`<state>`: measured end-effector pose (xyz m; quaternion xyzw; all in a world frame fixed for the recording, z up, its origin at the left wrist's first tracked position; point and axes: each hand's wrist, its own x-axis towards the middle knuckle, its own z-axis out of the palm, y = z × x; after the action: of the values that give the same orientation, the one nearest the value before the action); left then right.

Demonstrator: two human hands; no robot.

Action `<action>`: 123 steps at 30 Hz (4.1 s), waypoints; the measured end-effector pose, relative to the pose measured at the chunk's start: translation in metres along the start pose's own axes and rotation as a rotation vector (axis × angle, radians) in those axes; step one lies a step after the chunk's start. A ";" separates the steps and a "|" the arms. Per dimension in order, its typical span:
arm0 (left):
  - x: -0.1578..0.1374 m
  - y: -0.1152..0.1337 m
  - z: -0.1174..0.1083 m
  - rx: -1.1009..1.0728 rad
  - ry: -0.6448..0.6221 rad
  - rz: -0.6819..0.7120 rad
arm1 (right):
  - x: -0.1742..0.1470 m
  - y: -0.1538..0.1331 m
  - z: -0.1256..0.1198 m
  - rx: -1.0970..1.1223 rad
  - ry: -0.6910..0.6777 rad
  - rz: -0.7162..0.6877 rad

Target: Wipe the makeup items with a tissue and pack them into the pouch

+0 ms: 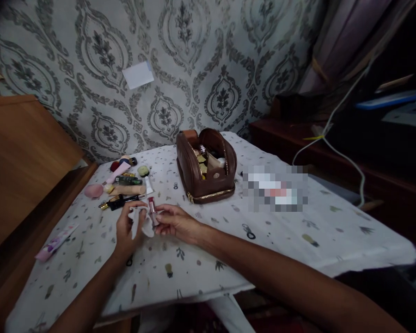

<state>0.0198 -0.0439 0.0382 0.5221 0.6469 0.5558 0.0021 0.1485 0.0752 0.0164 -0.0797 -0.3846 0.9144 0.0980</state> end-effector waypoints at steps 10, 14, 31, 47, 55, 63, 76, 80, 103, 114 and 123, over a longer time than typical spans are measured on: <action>-0.003 0.011 0.001 -0.139 -0.326 0.011 | 0.004 -0.009 -0.001 -0.009 0.151 -0.033; 0.002 0.011 -0.001 -0.085 0.007 -0.125 | 0.001 -0.004 0.002 -0.034 0.124 0.008; -0.006 0.003 0.001 -0.104 -0.347 0.187 | 0.002 0.009 -0.001 -0.066 0.054 0.002; 0.000 0.001 -0.003 0.064 -0.166 -0.147 | -0.005 0.004 0.007 -0.373 -0.033 0.060; -0.005 0.003 -0.005 0.012 0.152 -0.487 | -0.001 -0.003 0.007 -0.328 0.216 -0.109; 0.007 0.028 0.013 -0.151 -0.080 -0.549 | -0.028 -0.037 0.005 -0.260 0.280 -0.290; 0.077 0.100 0.113 0.497 -0.916 -0.152 | -0.094 -0.193 -0.029 -0.898 0.512 -0.797; 0.074 0.095 0.119 0.592 -0.954 -0.076 | -0.087 -0.204 -0.038 -1.145 0.471 -0.712; 0.041 0.055 0.114 0.608 -0.799 0.236 | -0.076 -0.196 -0.021 -2.384 0.068 -0.114; 0.037 0.058 0.108 0.608 -0.823 0.153 | -0.085 -0.194 -0.016 -2.344 0.118 -0.166; 0.005 0.050 0.065 0.617 -0.796 0.056 | -0.093 -0.183 -0.045 -2.085 0.477 -0.455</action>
<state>0.0889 -0.0023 0.0524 0.6870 0.7159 0.0964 0.0792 0.2697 0.2090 0.1230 -0.2256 -0.9469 0.0608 0.2210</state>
